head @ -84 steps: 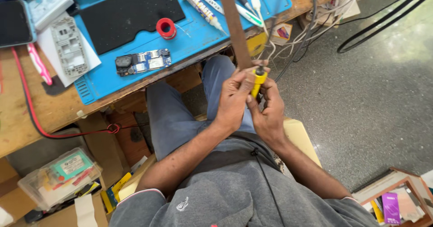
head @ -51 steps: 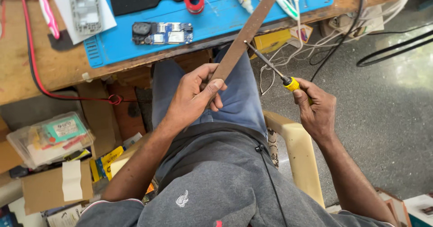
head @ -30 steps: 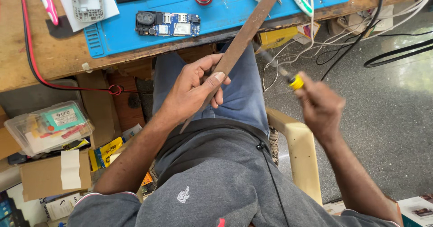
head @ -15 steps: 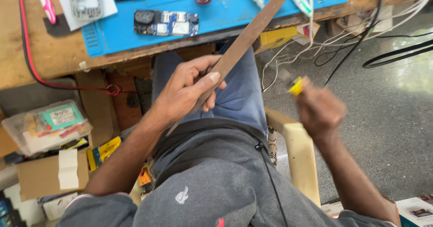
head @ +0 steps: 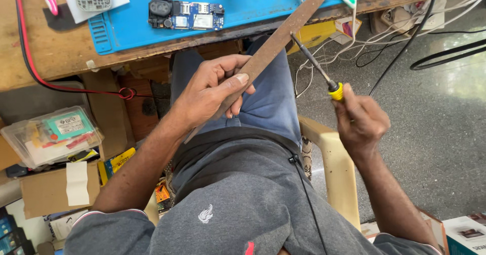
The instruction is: The person sits at an electronics repair bench and solders a small circuit board with a soldering iron. They first clean the iron tip on a steel wool pad, then hold the board steady on the bench while applying the iron to its contacts, repositioning the board between soldering passes.
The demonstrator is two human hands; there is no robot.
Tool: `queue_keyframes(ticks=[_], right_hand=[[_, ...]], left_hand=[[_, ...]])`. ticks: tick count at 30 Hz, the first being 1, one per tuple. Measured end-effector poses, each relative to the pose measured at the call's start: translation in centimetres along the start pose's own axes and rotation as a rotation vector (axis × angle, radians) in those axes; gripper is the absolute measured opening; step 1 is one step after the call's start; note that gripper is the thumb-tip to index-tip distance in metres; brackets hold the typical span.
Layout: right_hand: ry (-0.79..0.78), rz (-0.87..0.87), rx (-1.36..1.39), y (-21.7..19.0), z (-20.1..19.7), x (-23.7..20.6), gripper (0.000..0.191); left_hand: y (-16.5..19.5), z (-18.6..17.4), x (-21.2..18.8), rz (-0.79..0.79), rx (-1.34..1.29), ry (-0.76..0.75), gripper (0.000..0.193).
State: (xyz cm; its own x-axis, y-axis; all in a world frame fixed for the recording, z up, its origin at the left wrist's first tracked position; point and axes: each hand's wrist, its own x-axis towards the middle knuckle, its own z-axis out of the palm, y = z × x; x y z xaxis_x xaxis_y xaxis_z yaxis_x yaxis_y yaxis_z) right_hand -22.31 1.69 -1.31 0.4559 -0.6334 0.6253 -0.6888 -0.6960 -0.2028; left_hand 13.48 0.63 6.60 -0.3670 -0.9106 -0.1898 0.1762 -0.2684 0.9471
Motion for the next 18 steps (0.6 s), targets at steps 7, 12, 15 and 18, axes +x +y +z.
queue_keyframes(ticks=[7,12,15,18], right_hand=[[0.013,-0.029,0.022,0.1,0.6,-0.9,0.030],[0.006,0.048,0.051,-0.2,0.0,-1.5,0.032],[-0.015,0.138,0.021,0.1,0.0,-1.7,0.033],[-0.071,0.105,-0.040,0.2,0.3,-1.9,0.034]], left_hand=[[-0.2,-0.1,0.3,0.012,0.008,-0.017,0.043],[-0.6,-0.2,0.9,0.018,0.024,-0.024,0.042],[-0.7,-0.3,1.3,0.016,0.039,-0.029,0.040],[-0.7,-0.3,1.5,0.005,0.053,-0.006,0.040]])
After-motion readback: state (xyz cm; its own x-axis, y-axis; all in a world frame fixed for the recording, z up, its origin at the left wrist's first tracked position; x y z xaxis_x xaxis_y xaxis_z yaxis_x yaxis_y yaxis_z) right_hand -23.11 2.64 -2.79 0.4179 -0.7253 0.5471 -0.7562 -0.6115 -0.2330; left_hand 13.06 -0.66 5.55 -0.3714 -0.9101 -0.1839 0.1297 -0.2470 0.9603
